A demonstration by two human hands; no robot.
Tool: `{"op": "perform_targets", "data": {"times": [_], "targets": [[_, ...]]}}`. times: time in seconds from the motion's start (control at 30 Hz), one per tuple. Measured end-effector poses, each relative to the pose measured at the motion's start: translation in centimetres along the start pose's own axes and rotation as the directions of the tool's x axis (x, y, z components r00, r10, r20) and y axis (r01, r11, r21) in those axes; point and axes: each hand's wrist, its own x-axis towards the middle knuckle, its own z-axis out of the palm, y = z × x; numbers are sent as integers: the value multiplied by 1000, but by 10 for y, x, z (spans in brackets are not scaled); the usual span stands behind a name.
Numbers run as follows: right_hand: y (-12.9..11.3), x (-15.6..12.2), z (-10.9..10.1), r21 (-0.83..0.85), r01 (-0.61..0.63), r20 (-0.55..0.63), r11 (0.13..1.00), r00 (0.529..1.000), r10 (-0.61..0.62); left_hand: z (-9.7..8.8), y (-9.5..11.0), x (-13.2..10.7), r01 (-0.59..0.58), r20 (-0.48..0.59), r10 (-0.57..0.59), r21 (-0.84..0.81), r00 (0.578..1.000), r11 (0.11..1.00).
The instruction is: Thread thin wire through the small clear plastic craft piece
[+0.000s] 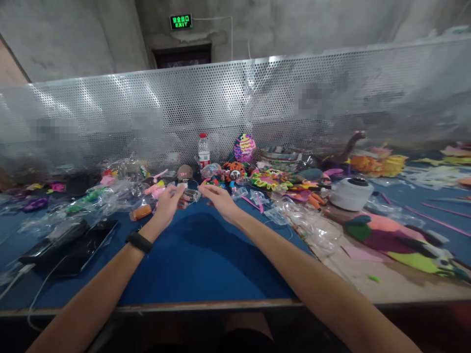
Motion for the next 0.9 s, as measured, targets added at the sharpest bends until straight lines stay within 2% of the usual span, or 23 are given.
{"op": "perform_targets", "data": {"times": [0.07,0.13,0.23,0.33,0.6,0.77,0.9], "targets": [[5,4,-1,-140,48,-86,989,994,-60,1,1,-3,-134,-50,143,151,989,979],[9,6,-3,-232,125,-97,965,984,-151,1,1,-6,-228,-33,246,274,969,934],[12,6,-2,-328,211,-100,921,962,-255,0,1,-8,-313,-18,344,368,939,875],[14,4,1,-368,217,-97,904,958,-270,-2,-1,-7,-372,10,411,445,912,815],[14,2,5,-354,229,-150,907,943,-297,1,-3,-10,-389,107,405,573,908,721],[15,3,4,-365,230,-158,902,939,-304,4,0,-14,-425,160,431,644,888,636],[12,1,3,-374,232,-145,898,942,-304,4,1,-16,-449,176,445,624,878,639]]}}
